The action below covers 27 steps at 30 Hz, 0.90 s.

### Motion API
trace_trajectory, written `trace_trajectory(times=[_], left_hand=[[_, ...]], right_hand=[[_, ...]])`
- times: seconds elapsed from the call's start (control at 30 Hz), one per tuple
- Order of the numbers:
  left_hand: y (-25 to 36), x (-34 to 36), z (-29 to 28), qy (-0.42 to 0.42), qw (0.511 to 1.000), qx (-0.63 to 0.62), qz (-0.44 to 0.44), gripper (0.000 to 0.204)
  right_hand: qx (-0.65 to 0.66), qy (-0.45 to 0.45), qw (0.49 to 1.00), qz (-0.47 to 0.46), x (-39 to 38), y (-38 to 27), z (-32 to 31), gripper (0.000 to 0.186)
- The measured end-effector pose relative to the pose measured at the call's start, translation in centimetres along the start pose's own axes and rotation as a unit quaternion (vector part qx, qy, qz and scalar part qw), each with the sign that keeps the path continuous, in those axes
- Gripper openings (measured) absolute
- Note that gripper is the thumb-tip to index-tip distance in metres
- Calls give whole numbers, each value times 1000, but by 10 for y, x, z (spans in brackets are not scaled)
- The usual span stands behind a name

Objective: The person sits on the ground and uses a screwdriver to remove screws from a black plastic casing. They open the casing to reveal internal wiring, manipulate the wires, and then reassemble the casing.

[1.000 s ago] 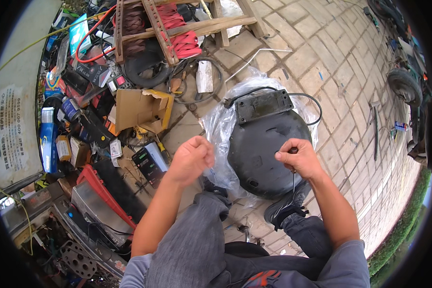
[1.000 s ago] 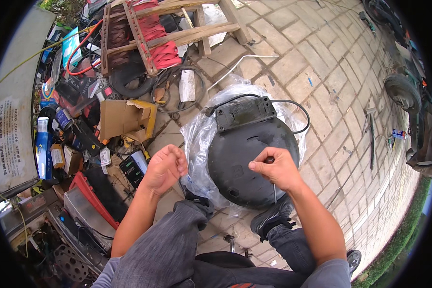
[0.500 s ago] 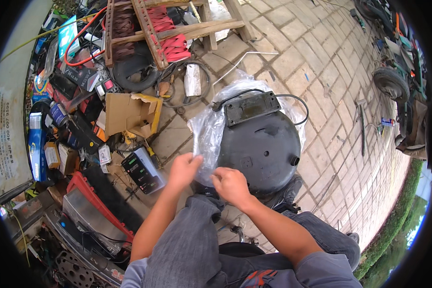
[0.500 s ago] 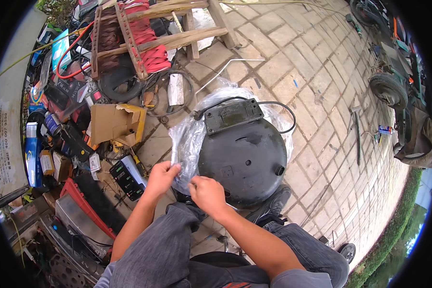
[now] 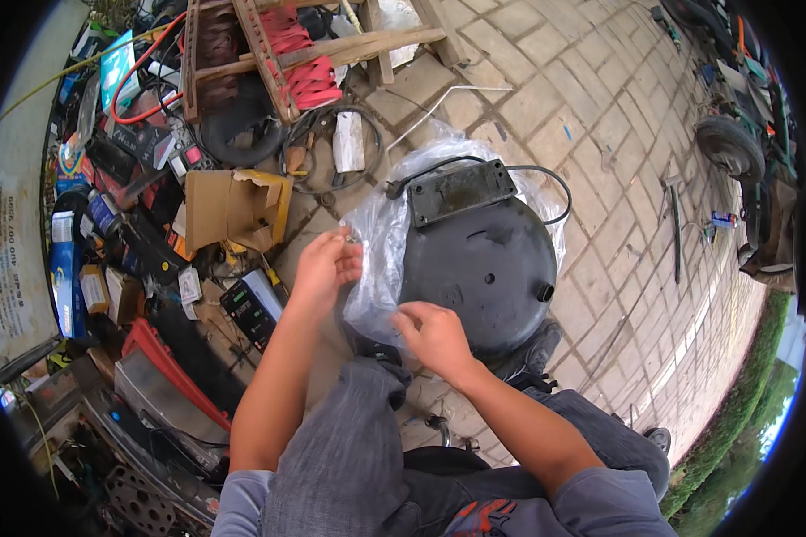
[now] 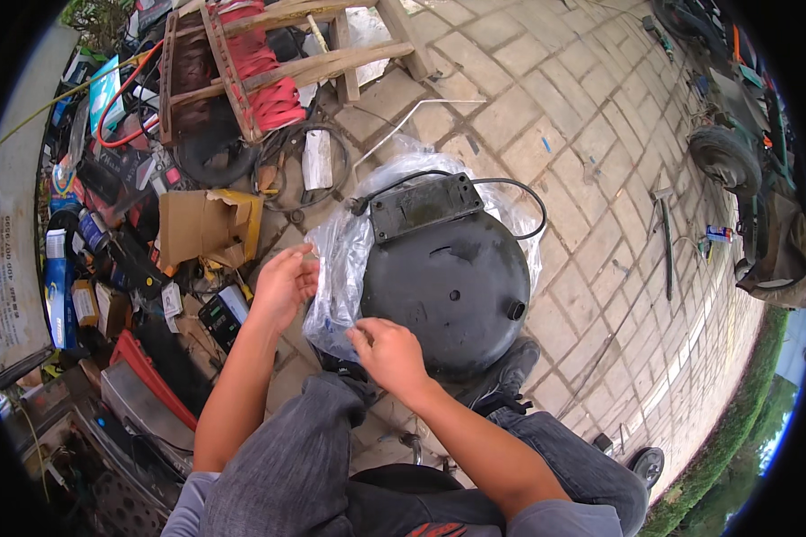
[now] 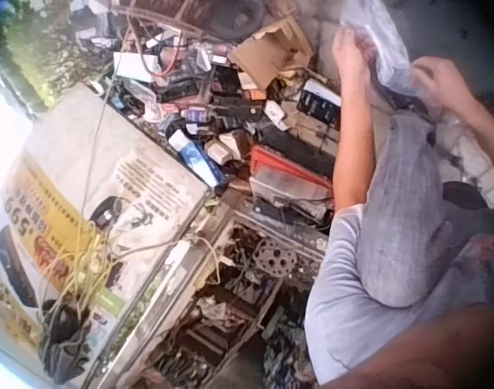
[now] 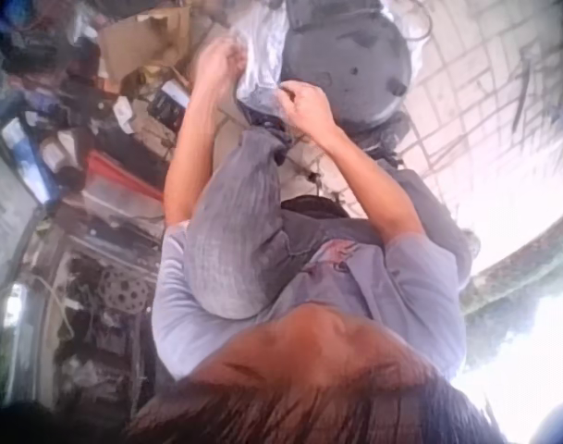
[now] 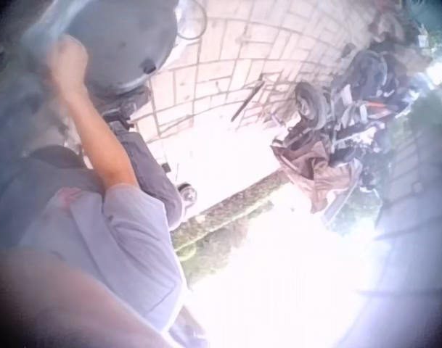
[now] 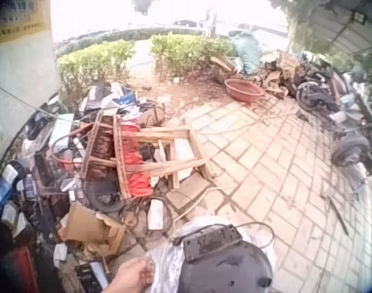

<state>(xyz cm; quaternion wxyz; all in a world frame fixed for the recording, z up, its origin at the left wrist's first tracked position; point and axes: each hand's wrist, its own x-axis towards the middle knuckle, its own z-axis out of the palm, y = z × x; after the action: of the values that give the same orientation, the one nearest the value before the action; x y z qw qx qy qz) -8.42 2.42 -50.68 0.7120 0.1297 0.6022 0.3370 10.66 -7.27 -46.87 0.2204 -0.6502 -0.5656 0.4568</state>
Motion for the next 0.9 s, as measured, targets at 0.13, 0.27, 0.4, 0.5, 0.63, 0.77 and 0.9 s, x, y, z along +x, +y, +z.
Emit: trace_trajectory(times=[0.13, 0.27, 0.4, 0.5, 0.63, 0.77, 0.9], left_hand=[[-2, 12, 28, 11, 1000, -12, 0, 43], [-9, 18, 26, 56, 991, 79, 90, 44], [-6, 19, 34, 51, 979, 132, 149, 39], [-15, 22, 42, 31, 985, 120, 123, 41], [-39, 29, 44, -20, 989, 105, 106, 47], [-56, 28, 52, -56, 987, 96, 116, 55], [-64, 28, 57, -75, 977, 152, 130, 61]], right_hand=[[71, 32, 991, 110, 3, -6, -53, 30], [404, 148, 896, 108, 15, -25, -128, 41], [215, 57, 955, 195, 1, 33, -140, 41], [208, 86, 962, 154, -10, 58, -110, 33], [85, 127, 984, 87, -7, 77, -77, 28], [-100, 112, 988, 40, 3, 63, -66, 32], [-223, -7, 973, 65, 21, 52, -63, 33]])
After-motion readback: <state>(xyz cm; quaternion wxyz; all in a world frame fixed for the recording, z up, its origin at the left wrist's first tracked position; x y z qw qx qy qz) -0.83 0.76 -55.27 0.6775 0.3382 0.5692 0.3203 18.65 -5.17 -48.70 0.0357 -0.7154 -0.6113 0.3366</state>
